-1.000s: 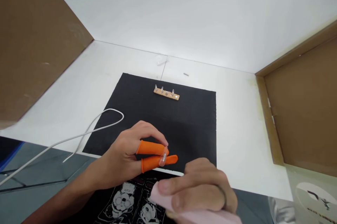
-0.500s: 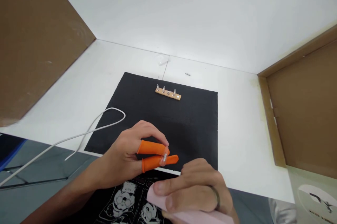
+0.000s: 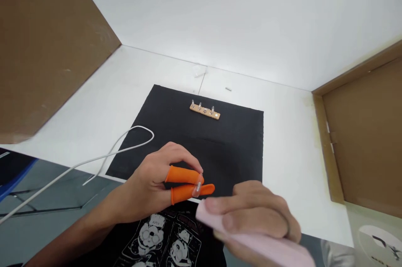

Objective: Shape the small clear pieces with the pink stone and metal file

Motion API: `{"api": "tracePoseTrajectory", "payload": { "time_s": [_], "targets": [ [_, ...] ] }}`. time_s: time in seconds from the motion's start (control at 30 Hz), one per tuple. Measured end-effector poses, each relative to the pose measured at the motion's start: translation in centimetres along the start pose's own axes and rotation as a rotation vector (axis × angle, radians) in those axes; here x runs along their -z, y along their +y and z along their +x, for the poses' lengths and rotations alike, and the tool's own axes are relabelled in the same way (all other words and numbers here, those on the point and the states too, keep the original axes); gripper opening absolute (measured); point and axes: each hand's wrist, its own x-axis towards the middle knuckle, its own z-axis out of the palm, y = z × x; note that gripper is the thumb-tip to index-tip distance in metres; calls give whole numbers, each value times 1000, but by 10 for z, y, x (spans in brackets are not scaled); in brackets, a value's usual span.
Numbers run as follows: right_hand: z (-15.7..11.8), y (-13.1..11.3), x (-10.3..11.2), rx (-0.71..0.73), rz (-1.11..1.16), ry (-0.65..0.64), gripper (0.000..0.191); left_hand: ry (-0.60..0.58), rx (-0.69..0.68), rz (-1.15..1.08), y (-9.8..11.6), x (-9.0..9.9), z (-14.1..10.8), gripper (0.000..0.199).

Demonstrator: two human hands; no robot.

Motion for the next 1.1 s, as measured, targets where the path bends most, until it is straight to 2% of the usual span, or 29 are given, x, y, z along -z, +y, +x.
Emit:
{"api": "tracePoseTrajectory", "payload": {
  "time_s": [0.07, 0.13, 0.2, 0.3, 0.37, 0.53, 0.7, 0.77, 0.93, 1.0, 1.07, 1.1],
  "targets": [
    [-3, 7, 8, -27, -2, 35, 27, 8, 4, 5, 1, 1, -1, 3],
    [-2, 12, 13, -33, -8, 75, 33, 17, 3, 8, 1, 2, -2, 3],
    [1, 11, 10, -18, 9, 48, 28, 20, -1, 10, 0, 2, -3, 4],
    [7, 5, -1, 15, 61, -67, 12, 17, 15, 10, -2, 3, -4, 5],
    [7, 5, -3, 26, 78, -89, 11, 21, 19, 9, -4, 4, -4, 5],
    [4, 14, 7, -12, 78, 55, 36, 26, 7, -15, -4, 3, -2, 6],
    [10, 7, -6, 16, 75, -58, 14, 14, 5, -13, -4, 3, 1, 5],
    [11, 9, -5, 12, 69, -76, 13, 9, 4, -12, -4, 4, 1, 5],
    [9, 23, 8, -7, 58, 75, 35, 23, 0, -8, -3, 5, 1, 6],
    [10, 19, 2, 11, 74, 30, 26, 26, 2, -4, -4, 7, 0, 6],
    [13, 11, -8, 1, 77, -38, 7, 27, 6, 2, -5, 8, 0, 6],
    [13, 8, -13, -24, 66, -48, 8, 26, 12, 4, -5, 9, 0, 6]
  ]
}}
